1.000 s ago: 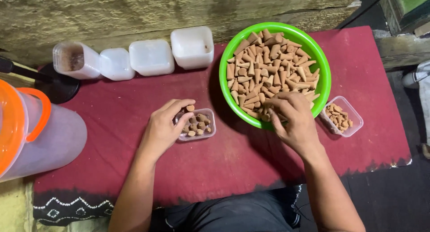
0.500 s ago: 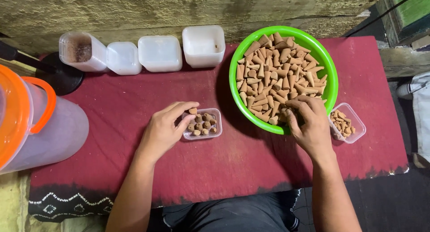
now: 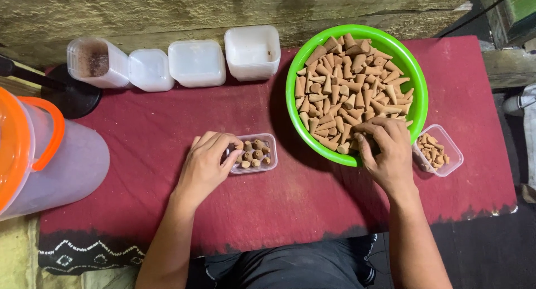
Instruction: Packing small incense cones from a large bowl into smaller plastic containers.
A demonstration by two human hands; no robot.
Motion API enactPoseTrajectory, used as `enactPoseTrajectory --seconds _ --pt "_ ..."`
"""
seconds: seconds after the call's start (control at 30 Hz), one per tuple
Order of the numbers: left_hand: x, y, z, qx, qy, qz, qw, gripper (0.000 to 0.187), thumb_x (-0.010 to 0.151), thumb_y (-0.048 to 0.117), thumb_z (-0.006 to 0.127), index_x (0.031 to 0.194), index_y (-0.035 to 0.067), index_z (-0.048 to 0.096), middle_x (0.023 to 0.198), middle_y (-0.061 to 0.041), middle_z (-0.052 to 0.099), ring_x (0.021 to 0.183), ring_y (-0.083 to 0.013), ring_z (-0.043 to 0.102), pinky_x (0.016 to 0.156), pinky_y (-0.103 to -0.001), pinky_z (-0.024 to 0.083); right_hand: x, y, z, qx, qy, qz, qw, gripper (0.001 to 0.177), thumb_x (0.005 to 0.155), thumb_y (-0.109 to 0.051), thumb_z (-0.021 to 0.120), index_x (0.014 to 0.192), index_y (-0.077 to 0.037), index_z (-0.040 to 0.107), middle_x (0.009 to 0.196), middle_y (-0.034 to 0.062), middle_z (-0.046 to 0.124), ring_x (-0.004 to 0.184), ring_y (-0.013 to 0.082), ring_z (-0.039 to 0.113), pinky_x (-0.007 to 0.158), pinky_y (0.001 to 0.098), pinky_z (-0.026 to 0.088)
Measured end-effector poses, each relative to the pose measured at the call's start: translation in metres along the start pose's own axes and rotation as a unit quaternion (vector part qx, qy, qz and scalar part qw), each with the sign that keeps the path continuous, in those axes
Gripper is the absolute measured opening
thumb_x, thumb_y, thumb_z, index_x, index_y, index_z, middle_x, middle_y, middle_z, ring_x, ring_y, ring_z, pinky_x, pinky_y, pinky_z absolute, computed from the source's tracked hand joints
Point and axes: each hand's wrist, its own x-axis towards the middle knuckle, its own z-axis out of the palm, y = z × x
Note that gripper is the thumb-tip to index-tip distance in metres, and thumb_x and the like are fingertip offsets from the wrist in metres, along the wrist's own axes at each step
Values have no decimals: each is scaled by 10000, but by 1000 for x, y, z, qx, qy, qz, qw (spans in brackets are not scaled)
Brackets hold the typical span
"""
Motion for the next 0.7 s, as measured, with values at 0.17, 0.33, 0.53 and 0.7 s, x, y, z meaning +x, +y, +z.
enactPoseTrajectory --seconds 0.17,0.33,0.53,0.7 --pt "12 13 -5 -32 33 8 999 109 919 178 755 998 191 681 969 21 740 916 -231 692 770 -351 515 11 4 -9 27 17 4 999 147 1001 -129 705 1131 -131 773 1049 113 682 994 345 652 902 455 532" --pt "61 32 11 -96 54 71 991 108 928 152 748 1020 161 692 989 -37 734 928 -303 699 786 -410 538 32 17 -10 15 33 -9 999 144 997 -103 715 1127 -134 767 1044 118 650 1012 360 637 918 455 523" --pt "127 71 54 -119 11 163 979 251 923 156 716 1172 148 684 1049 -95 731 989 -353 704 802 -463 542 63 26 2 2 29 -52 998 235 871 -49 768 1092 -128 757 1061 138 669 996 396 644 865 519 532" --pt "151 49 82 52 -15 148 987 217 955 279 670 1164 227 694 1084 21 660 1047 -241 610 817 -378 459 73 27 -12 28 8 -43 999 160 943 -61 716 1099 -94 721 1080 158 661 1005 404 632 887 512 519"
